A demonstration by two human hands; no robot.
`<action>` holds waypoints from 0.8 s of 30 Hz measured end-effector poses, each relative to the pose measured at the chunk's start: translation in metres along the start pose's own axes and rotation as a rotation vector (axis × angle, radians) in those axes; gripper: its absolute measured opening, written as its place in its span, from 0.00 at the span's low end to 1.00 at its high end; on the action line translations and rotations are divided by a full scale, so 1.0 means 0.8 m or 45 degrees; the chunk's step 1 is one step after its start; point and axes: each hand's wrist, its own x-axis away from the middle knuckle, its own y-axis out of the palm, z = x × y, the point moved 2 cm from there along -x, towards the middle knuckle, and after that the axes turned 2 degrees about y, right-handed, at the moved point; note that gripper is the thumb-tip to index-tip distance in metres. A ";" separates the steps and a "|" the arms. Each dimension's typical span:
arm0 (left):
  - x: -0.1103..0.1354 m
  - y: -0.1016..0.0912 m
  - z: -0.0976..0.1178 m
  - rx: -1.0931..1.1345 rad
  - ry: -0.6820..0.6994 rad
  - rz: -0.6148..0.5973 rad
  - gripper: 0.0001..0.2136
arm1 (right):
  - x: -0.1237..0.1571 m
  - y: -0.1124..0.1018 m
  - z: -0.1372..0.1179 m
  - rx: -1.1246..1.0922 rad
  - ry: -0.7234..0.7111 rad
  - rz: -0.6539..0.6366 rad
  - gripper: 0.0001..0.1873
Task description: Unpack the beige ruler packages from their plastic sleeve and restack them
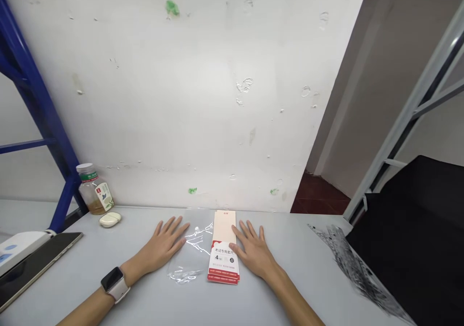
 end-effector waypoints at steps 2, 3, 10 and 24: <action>0.000 0.000 0.000 0.003 0.002 0.011 0.26 | 0.000 0.000 0.000 0.003 -0.004 0.000 0.38; 0.000 0.000 0.000 0.006 -0.001 0.010 0.26 | 0.000 0.000 0.000 0.005 -0.004 0.000 0.38; -0.001 -0.005 0.004 0.021 -0.027 -0.053 0.26 | -0.001 0.000 0.001 0.006 -0.003 0.009 0.39; -0.001 0.000 0.000 0.013 -0.001 0.009 0.26 | -0.001 0.000 0.001 0.013 -0.004 0.005 0.38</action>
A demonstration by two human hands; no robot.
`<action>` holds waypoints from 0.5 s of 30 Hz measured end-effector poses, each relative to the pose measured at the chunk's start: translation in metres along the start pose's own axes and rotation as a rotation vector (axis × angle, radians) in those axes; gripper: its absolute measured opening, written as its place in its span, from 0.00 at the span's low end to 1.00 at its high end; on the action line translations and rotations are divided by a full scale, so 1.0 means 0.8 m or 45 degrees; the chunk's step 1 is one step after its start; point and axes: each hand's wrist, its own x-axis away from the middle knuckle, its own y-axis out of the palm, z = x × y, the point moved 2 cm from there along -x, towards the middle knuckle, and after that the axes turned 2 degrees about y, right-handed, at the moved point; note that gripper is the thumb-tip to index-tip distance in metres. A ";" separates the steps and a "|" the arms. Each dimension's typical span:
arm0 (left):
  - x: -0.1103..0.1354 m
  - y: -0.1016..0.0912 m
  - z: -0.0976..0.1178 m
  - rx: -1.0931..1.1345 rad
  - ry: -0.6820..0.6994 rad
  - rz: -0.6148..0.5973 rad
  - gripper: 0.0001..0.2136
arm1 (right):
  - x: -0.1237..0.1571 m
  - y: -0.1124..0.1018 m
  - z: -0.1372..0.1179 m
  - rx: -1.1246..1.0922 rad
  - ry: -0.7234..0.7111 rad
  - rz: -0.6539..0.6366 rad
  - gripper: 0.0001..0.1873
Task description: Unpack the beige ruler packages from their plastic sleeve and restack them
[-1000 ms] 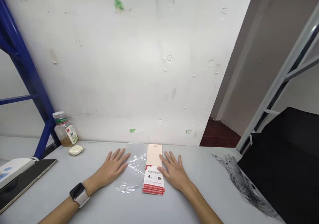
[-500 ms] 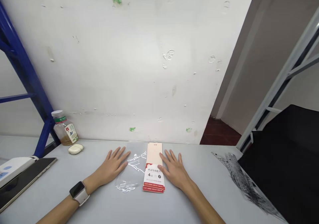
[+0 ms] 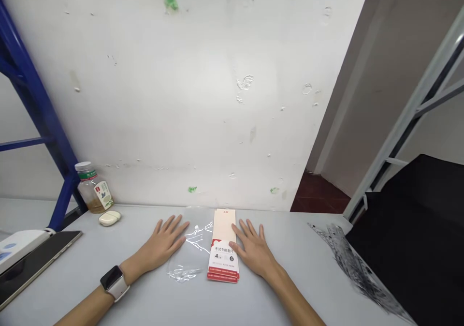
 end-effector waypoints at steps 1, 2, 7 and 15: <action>0.000 0.001 -0.001 0.000 0.005 0.013 0.26 | 0.000 0.000 0.000 0.001 0.002 -0.003 0.38; 0.000 0.002 -0.001 -0.002 0.007 0.023 0.25 | 0.000 0.000 0.000 0.003 0.004 -0.006 0.38; -0.001 0.004 -0.003 0.002 0.006 0.015 0.25 | -0.001 0.001 0.001 0.012 0.005 -0.007 0.37; 0.000 -0.003 0.003 0.014 -0.016 -0.039 0.26 | 0.000 0.000 0.001 0.002 0.001 -0.005 0.38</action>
